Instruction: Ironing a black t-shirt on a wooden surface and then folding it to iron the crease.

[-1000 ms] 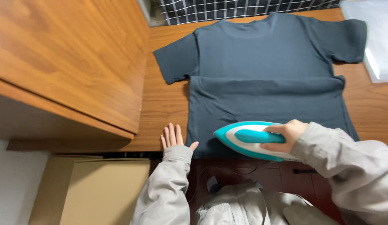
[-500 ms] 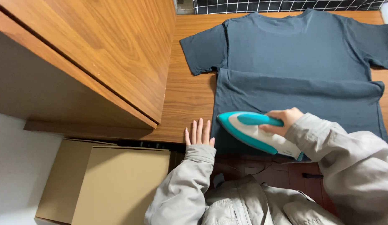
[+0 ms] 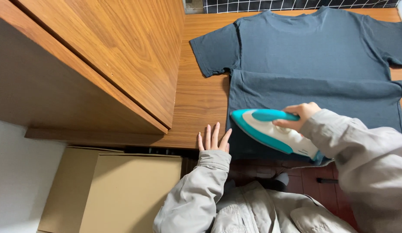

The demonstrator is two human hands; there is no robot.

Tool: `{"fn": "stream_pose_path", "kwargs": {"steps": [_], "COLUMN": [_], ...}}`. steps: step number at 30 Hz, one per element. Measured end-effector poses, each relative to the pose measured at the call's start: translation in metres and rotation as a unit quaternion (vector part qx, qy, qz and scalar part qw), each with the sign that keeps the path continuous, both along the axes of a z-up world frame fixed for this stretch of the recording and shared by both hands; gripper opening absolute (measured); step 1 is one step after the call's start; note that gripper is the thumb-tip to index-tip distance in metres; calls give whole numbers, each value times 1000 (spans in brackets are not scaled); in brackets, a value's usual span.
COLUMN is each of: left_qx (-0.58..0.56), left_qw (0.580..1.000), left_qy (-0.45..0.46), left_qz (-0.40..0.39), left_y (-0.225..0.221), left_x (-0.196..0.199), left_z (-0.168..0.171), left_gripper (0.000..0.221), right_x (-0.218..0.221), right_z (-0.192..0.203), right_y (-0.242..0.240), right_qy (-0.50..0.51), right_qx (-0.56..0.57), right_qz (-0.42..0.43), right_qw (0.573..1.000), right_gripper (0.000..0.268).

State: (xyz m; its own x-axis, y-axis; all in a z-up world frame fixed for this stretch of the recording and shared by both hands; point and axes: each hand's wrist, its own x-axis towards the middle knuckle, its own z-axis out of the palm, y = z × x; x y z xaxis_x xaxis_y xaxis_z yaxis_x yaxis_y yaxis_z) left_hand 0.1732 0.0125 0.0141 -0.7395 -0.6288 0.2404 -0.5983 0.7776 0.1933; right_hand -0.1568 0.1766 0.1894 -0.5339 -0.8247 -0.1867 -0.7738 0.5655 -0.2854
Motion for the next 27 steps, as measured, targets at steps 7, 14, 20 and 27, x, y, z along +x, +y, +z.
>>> {"fn": "stream_pose_path", "kwargs": {"steps": [7, 14, 20, 27], "left_qx": [-15, 61, 112, 95], "left_qw": [1000, 996, 987, 989], "left_qy": [14, -11, -84, -109], "left_qz": [-3, -60, -73, -26], "left_y": [-4, -20, -24, -45], "left_x": [-3, -14, -19, -79], "left_z": [-6, 10, 22, 4], "left_gripper": [76, 53, 45, 65], "right_x": [-8, 28, 27, 3], "right_z": [-2, 44, 45, 39], "right_y": [-61, -38, -65, -31], "right_qy": [-12, -77, -84, -555], "right_qx": [-5, 21, 12, -228], "right_qz": [-150, -151, -156, -83], "right_qw": [989, 985, 984, 796], "right_gripper": [46, 46, 47, 65]}}
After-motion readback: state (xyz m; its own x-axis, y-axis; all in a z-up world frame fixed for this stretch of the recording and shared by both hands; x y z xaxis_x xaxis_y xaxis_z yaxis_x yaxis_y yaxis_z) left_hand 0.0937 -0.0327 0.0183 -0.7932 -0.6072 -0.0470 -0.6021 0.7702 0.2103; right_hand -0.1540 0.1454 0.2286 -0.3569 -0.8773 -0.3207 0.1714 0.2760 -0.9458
